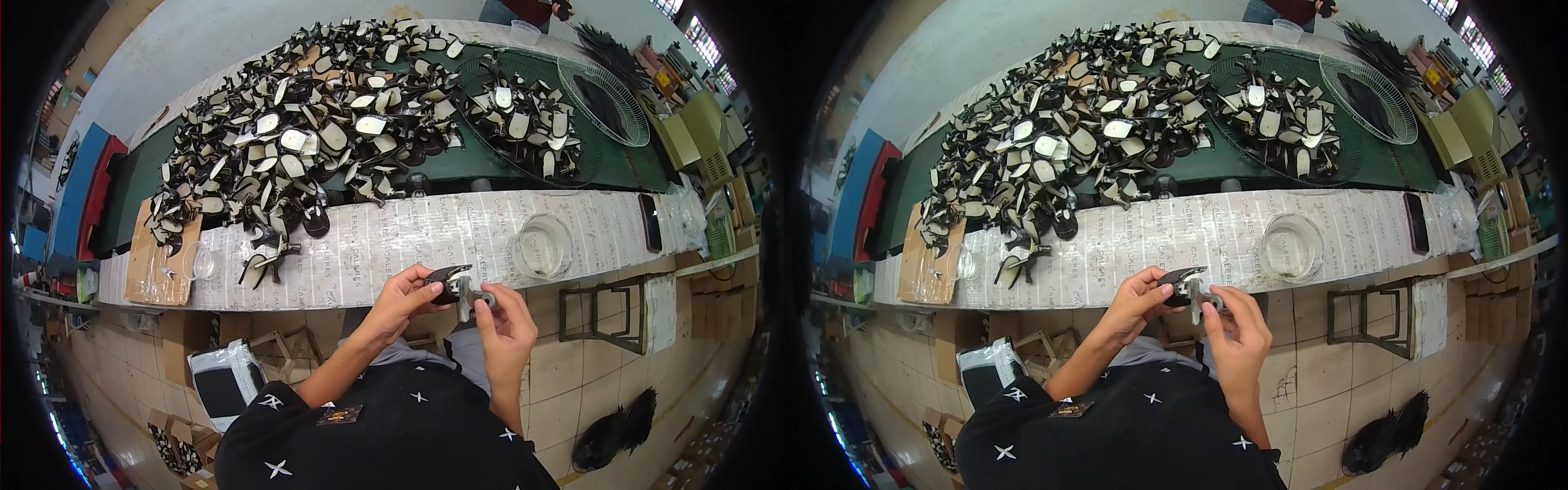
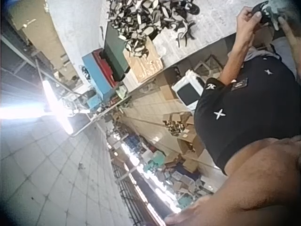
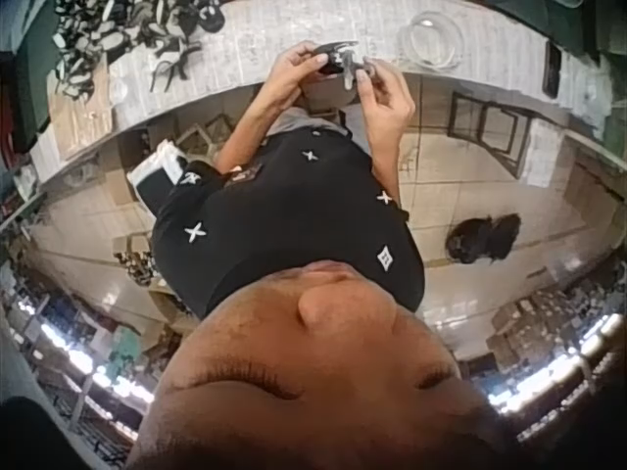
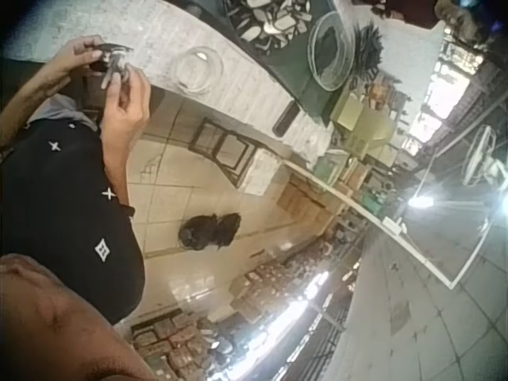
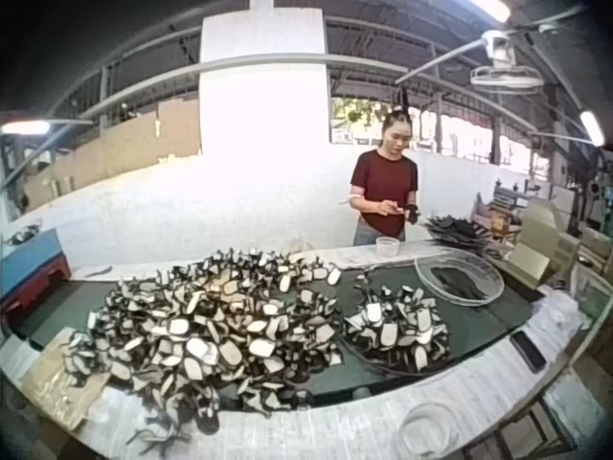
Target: Scraping excess material and cleaning shoe heel components at a manufacturing workstation.
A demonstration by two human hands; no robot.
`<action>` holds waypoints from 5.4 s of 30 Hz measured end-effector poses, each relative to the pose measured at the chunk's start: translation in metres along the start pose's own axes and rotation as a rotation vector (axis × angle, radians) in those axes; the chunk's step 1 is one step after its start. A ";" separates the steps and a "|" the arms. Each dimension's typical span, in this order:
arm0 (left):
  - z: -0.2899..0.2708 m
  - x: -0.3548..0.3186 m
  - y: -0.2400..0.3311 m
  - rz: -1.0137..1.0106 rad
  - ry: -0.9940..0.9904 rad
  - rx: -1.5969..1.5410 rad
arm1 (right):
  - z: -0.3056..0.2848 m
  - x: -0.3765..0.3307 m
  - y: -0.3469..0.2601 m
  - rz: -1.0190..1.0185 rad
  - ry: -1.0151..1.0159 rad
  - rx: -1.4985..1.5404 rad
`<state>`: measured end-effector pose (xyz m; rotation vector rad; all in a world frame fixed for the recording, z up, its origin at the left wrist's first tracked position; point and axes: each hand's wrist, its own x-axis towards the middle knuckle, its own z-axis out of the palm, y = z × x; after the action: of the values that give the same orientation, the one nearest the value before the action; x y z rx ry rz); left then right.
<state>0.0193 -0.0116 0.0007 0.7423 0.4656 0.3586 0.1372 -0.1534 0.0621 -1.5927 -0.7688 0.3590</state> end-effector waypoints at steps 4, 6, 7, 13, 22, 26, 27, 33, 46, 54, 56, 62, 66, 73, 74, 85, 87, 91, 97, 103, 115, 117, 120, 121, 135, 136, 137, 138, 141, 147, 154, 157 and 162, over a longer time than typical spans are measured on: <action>0.002 0.000 0.000 -0.003 0.036 -0.039 | 0.005 -0.001 0.002 0.024 -0.017 0.006; 0.002 0.000 0.000 0.003 0.043 -0.057 | 0.004 0.000 0.003 0.011 -0.021 -0.026; 0.002 0.000 0.000 -0.001 0.047 -0.051 | 0.003 0.000 0.003 0.016 -0.023 -0.015; -0.001 0.000 -0.003 0.010 0.049 -0.052 | -0.004 0.001 0.006 -0.057 0.063 -0.177; 0.002 0.003 -0.003 -0.007 0.046 -0.050 | 0.004 -0.002 0.004 -0.105 -0.004 -0.126; 0.004 0.002 -0.002 0.009 0.064 -0.042 | 0.003 -0.002 0.005 -0.122 0.030 -0.176; 0.004 0.002 -0.002 0.016 0.067 -0.050 | 0.002 -0.002 0.005 -0.145 0.040 -0.218; 0.003 0.002 -0.006 0.014 0.070 -0.032 | -0.004 -0.001 0.008 -0.190 0.099 -0.300; 0.004 -0.002 -0.004 -0.006 0.009 -0.028 | -0.004 -0.002 0.002 -0.073 0.033 -0.071; 0.002 -0.004 0.000 0.009 -0.017 0.001 | -0.001 0.000 0.015 0.180 -0.029 0.374; 0.001 -0.004 -0.001 0.013 -0.016 0.008 | -0.004 0.001 0.017 0.235 -0.030 0.446; 0.003 -0.003 -0.001 0.031 -0.019 0.007 | -0.012 0.007 0.026 0.272 0.013 0.876; 0.003 -0.008 0.003 0.064 -0.103 -0.147 | -0.014 0.018 0.039 0.196 0.088 0.934; 0.023 -0.032 0.019 -0.039 -0.475 -0.588 | 0.015 0.060 0.083 0.222 -0.036 0.855; 0.028 -0.035 0.021 -0.062 -0.488 -0.639 | 0.023 0.066 0.089 0.210 -0.067 0.849; 0.048 0.003 0.055 0.384 -0.665 -0.128 | 0.044 0.074 0.125 0.247 -0.121 0.813; 0.060 0.018 0.077 0.637 -0.704 0.138 | 0.044 0.073 0.127 0.257 -0.122 0.756; 0.110 0.062 0.131 1.356 -0.311 1.081 | 0.045 0.071 0.130 0.214 -0.143 0.735; 0.148 0.085 0.152 1.371 0.250 1.507 | 0.042 0.069 0.126 0.227 -0.177 0.684; 0.032 0.115 0.172 1.025 0.732 1.811 | 0.042 0.068 0.127 0.194 -0.201 0.672; -0.194 0.134 0.169 0.453 1.104 2.188 | 0.045 0.071 0.128 0.152 -0.207 0.642; -0.188 0.132 0.172 0.444 1.109 2.174 | 0.046 0.071 0.130 0.154 -0.211 0.652; -0.175 0.126 0.178 0.488 1.134 2.154 | 0.047 0.071 0.131 0.139 -0.210 0.661; -0.173 0.124 0.180 0.443 1.125 2.145 | 0.047 0.071 0.132 0.132 -0.212 0.653; -0.252 0.137 0.207 0.720 1.188 2.172 | 0.058 0.081 0.145 0.027 -0.221 0.619; -0.247 0.138 0.208 0.989 1.238 2.323 | 0.057 0.079 0.142 0.072 -0.235 0.625; -0.242 0.133 0.206 1.063 1.220 2.280 | 0.055 0.078 0.140 0.067 -0.229 0.641; -0.235 0.133 0.206 0.943 1.279 2.315 | 0.052 0.077 0.138 0.075 -0.241 0.685; -0.214 0.130 0.205 0.888 1.318 2.322 | 0.049 0.076 0.132 0.071 -0.224 0.648; -0.198 0.128 0.206 0.751 1.354 2.234 | 0.050 0.077 0.128 0.052 -0.237 0.595; -0.198 0.131 0.204 0.982 1.524 1.883 | 0.051 0.077 0.130 0.055 -0.219 0.573; -0.179 0.123 0.208 1.008 1.476 1.560 | 0.051 0.076 0.131 0.055 -0.218 0.598; -0.152 0.116 0.204 1.004 1.089 1.047 | 0.051 0.077 0.129 0.064 -0.234 0.611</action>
<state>0.0070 0.2674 0.0168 1.7877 1.3434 1.5660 0.1965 -0.0653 -0.0566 -1.0093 -0.6976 0.7583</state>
